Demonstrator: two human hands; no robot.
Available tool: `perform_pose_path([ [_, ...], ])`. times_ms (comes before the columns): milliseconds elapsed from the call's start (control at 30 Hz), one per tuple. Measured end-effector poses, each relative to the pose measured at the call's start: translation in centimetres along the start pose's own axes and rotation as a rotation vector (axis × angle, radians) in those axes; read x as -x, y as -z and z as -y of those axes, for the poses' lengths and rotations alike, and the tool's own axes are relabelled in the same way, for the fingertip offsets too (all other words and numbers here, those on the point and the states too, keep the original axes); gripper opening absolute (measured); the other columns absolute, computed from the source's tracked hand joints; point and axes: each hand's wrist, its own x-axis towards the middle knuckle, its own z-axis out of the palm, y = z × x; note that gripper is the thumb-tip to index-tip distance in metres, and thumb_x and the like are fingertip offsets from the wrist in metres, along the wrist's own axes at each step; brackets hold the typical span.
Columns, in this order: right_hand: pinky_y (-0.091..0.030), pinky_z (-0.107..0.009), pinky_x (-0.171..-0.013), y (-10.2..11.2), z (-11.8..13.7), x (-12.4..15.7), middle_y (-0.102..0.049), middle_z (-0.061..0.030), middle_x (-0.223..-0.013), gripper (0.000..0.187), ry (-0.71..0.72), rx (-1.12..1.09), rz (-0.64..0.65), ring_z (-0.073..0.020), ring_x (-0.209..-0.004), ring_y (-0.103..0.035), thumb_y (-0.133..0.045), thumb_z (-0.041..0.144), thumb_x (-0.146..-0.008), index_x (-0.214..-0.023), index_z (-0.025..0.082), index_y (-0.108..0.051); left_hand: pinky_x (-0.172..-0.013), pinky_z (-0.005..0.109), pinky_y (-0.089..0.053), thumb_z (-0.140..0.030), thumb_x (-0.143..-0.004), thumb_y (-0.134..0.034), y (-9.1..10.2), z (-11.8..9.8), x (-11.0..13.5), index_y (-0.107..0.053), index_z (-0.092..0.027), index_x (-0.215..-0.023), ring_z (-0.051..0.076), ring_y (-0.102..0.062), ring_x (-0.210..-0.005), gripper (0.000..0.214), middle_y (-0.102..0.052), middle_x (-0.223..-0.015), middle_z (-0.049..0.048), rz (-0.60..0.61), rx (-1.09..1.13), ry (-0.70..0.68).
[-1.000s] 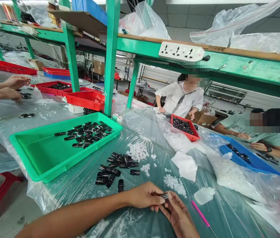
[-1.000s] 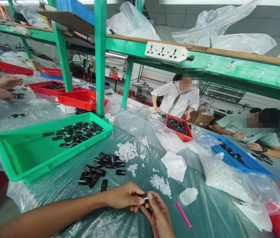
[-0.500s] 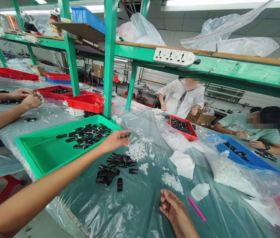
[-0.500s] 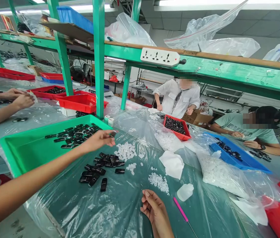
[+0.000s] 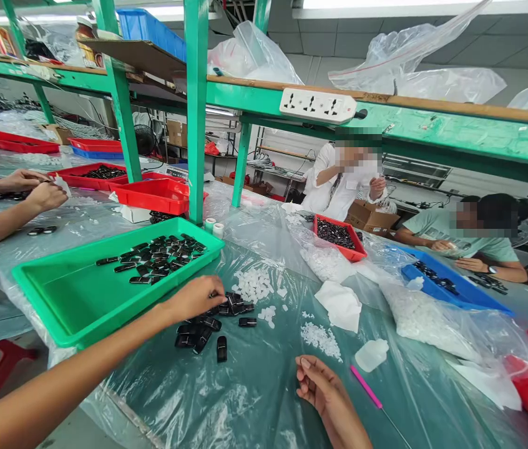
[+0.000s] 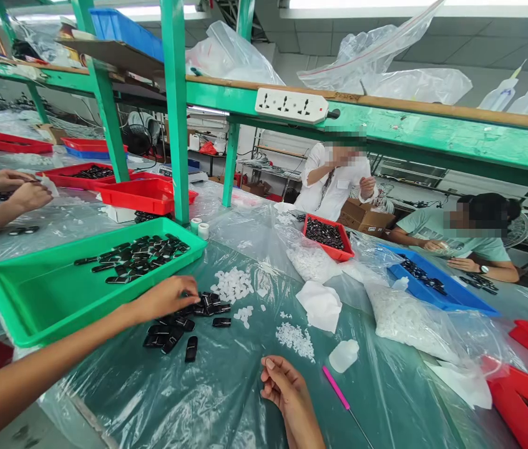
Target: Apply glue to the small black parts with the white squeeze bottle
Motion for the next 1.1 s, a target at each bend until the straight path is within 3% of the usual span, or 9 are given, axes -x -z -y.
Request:
perform_pose_path([
  [100,-0.044,-0.023,-0.058,0.0,0.0,0.0,-0.054,0.0005,-0.064,0.026,0.011,0.007,0.007,-0.0087,-0.056,-0.045,-0.073,0.041,-0.067,-0.076,0.017,-0.070,-0.062,0.024,-0.042,-0.023,-0.082,-0.051,-1.8,-1.3,0.2,-0.069,-0.022,-0.086,0.021,-0.062,-0.078,0.018,-0.066,-0.089,0.0036,0.060,-0.048,-0.025],
  [267,-0.044,-0.022,-0.057,0.3,-0.7,-0.5,-0.054,0.0007,-0.063,0.031,0.027,0.038,-0.008,-0.0074,-0.053,-0.044,-0.073,0.045,-0.064,-0.076,0.016,-0.070,-0.072,0.029,-0.043,-0.008,-0.077,-0.049,-3.4,-1.3,-0.8,-0.057,-0.024,-0.115,0.026,-0.058,-0.095,0.041,-0.058,-0.108,0.0083,0.069,-0.145,-0.001],
  [433,-0.044,-0.022,-0.056,0.6,-1.1,-0.8,-0.054,0.0002,-0.063,0.035,0.039,0.050,0.003,-0.0076,-0.053,-0.044,-0.073,0.047,-0.064,-0.077,0.015,-0.070,-0.079,0.030,-0.042,-0.007,-0.075,-0.053,-3.6,-1.1,-1.4,-0.063,-0.020,-0.097,0.026,-0.054,-0.103,0.028,-0.054,-0.112,0.0086,0.108,-0.205,-0.020],
  [567,-0.043,-0.022,-0.056,0.5,-1.1,-0.8,-0.054,0.0002,-0.062,0.035,0.026,0.064,0.016,-0.0074,-0.052,-0.044,-0.073,0.048,-0.063,-0.076,0.015,-0.070,-0.078,0.029,-0.042,-0.008,-0.075,-0.054,-3.6,-1.1,-1.5,-0.061,-0.020,-0.093,0.025,-0.057,-0.094,0.022,-0.060,-0.098,0.0069,0.125,-0.226,-0.036],
  [733,-0.044,-0.022,-0.056,0.3,-0.9,-0.6,-0.054,-0.0001,-0.062,0.035,0.013,0.073,0.008,-0.0076,-0.053,-0.044,-0.074,0.047,-0.062,-0.076,0.015,-0.070,-0.080,0.031,-0.040,-0.007,-0.076,-0.053,-3.5,-1.1,-1.3,-0.058,-0.020,-0.101,0.025,-0.056,-0.095,0.028,-0.060,-0.101,0.0072,0.096,-0.236,-0.034],
  [833,-0.044,-0.023,-0.056,0.2,-0.8,-0.6,-0.054,-0.0002,-0.062,0.036,-0.008,0.079,-0.005,-0.0078,-0.052,-0.044,-0.074,0.048,-0.061,-0.076,0.015,-0.070,-0.073,0.030,-0.040,-0.010,-0.078,-0.052,-3.2,-1.1,-1.0,-0.056,-0.020,-0.105,0.025,-0.056,-0.094,0.029,-0.058,-0.104,0.0079,0.080,-0.228,-0.019],
  [933,-0.044,-0.023,-0.056,0.2,-0.8,-0.6,-0.054,0.0000,-0.062,0.035,-0.003,0.083,0.010,-0.0078,-0.053,-0.044,-0.074,0.048,-0.062,-0.075,0.015,-0.070,-0.065,0.026,-0.040,-0.019,-0.081,-0.053,-3.1,-1.1,-0.6,-0.060,-0.021,-0.092,0.022,-0.059,-0.084,0.013,-0.061,-0.095,0.0046,0.115,-0.202,-0.017],
  [1100,-0.044,-0.023,-0.056,0.3,-0.9,-0.7,-0.054,-0.0001,-0.062,0.035,0.009,0.091,0.020,-0.0076,-0.052,-0.044,-0.074,0.047,-0.062,-0.075,0.015,-0.070,-0.063,0.025,-0.039,-0.021,-0.074,-0.061,-3.4,-0.8,-0.1,-0.064,-0.020,-0.085,0.024,-0.060,-0.083,0.011,-0.063,-0.092,0.0052,0.164,-0.161,0.007],
])
